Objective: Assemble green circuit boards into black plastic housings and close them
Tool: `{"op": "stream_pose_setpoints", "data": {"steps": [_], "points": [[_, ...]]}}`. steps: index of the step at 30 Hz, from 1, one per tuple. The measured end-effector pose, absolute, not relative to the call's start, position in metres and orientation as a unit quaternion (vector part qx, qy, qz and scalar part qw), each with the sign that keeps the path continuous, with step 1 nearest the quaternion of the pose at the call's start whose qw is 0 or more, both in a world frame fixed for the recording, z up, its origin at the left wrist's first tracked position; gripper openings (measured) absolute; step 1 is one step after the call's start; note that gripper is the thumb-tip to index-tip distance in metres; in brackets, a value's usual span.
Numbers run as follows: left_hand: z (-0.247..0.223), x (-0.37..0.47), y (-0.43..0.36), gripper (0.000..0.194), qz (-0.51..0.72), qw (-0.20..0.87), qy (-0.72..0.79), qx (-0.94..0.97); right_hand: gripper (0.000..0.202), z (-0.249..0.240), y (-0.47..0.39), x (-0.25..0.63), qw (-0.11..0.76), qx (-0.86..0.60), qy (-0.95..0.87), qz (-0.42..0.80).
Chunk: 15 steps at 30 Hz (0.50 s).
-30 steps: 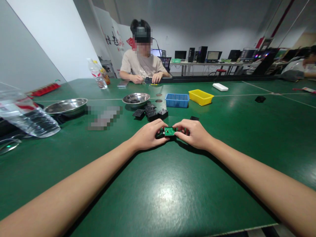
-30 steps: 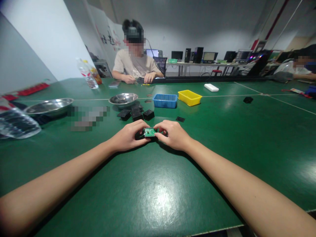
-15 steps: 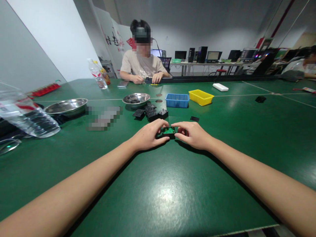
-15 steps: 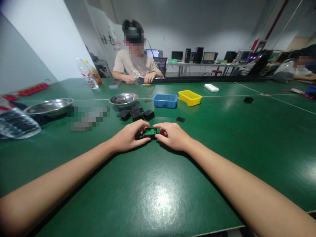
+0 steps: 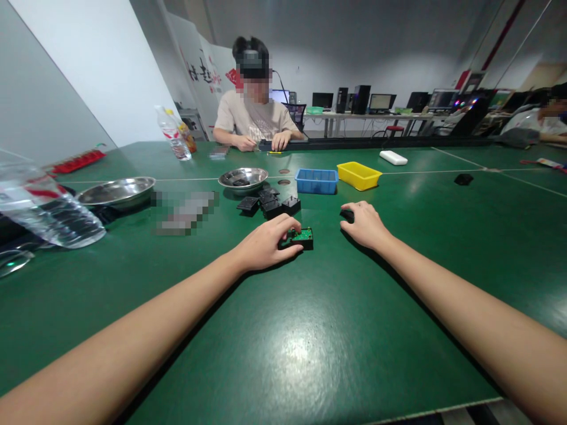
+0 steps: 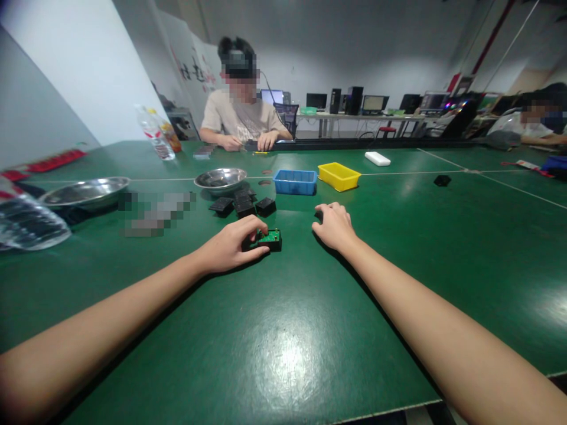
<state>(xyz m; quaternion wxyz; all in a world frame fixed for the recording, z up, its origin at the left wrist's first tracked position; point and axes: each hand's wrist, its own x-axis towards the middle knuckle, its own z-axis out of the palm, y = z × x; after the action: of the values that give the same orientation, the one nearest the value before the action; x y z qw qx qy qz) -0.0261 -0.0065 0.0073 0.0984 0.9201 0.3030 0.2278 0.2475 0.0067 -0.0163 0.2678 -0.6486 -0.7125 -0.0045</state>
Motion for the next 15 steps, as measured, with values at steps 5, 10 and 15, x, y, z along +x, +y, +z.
{"op": "stream_pose_setpoints", "data": {"steps": [5, 10, 15], "points": [[0.007, -0.026, -0.006, 0.023, 0.228, 0.099, 0.300, 0.921, 0.022, -0.013, 0.005, 0.245, 0.238, -0.627, -0.742, 0.012], [0.006, -0.027, -0.005, 0.023, 0.229, 0.098, 0.300, 0.921, 0.021, -0.005, 0.000, 0.241, 0.237, -0.613, -0.753, 0.029], [0.006, -0.026, -0.005, 0.022, 0.231, 0.099, 0.300, 0.920, 0.020, -0.003, -0.007, 0.233, 0.247, -0.558, -0.790, 0.066]]}}
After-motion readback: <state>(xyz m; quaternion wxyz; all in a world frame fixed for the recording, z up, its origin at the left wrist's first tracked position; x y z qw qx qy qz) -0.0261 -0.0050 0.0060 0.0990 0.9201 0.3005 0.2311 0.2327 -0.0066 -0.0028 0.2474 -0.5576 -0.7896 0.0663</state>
